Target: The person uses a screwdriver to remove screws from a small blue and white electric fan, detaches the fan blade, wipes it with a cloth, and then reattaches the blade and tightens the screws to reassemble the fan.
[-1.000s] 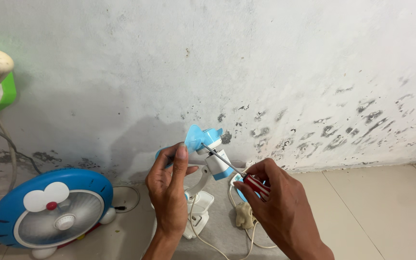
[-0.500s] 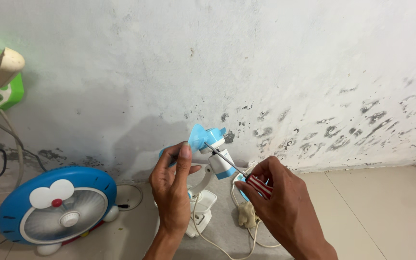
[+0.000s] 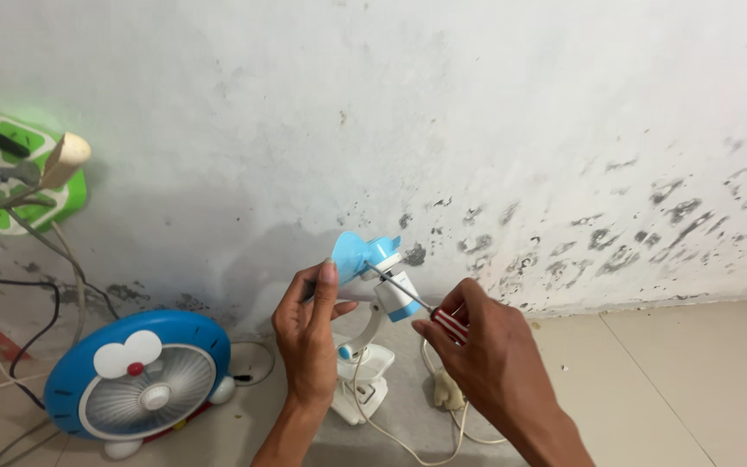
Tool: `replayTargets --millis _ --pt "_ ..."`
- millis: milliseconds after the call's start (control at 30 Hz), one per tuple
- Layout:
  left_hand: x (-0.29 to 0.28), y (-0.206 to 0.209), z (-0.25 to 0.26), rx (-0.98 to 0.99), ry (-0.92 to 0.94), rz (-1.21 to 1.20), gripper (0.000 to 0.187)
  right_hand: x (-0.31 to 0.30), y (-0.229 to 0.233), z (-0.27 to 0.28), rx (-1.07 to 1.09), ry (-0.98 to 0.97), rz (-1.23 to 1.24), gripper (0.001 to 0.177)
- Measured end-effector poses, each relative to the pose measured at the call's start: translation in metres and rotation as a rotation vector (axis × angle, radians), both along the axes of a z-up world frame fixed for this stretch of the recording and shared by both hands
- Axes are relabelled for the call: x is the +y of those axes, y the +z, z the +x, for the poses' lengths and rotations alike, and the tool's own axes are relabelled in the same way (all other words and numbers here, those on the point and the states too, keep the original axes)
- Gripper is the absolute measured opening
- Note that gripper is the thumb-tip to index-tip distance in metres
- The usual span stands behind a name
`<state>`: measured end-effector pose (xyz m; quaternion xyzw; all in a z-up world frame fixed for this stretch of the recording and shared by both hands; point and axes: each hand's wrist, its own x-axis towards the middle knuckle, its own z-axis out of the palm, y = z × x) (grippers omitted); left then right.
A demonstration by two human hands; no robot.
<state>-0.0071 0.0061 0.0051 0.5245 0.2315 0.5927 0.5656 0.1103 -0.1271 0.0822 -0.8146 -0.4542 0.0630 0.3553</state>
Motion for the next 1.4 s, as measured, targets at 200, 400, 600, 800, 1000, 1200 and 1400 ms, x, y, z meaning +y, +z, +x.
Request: replayTargets --millis 200,400,600,800,1000,1200,1400 --pt "-0.003 -0.005 0.005 -0.042 0.006 -0.024 0.039 -0.005 -0.007 0.003 -0.091 -0.034 -0.117 0.037" --pt "-0.003 -0.007 0.01 -0.037 -0.012 0.034 0.038 -0.01 -0.021 0.009 -0.175 0.176 0.214 0.032" --pt "0.006 0.003 0.005 0.124 -0.053 0.082 0.044 -0.01 -0.028 0.011 -0.198 0.204 0.333 0.029" --pt "0.011 0.002 -0.005 0.213 -0.055 0.11 0.053 -0.004 -0.023 0.009 -0.184 0.055 0.075 0.028" --pt "0.018 -0.002 -0.007 0.175 -0.125 0.065 0.052 -0.003 -0.026 0.012 -0.125 0.147 0.228 0.036" --pt "0.016 -0.002 -0.006 0.175 -0.092 0.053 0.049 -0.003 -0.024 0.017 -0.103 0.162 0.319 0.03" --pt "0.016 -0.007 0.0 0.139 -0.09 -0.032 0.049 -0.002 -0.024 0.016 -0.102 -0.05 -0.004 0.039"
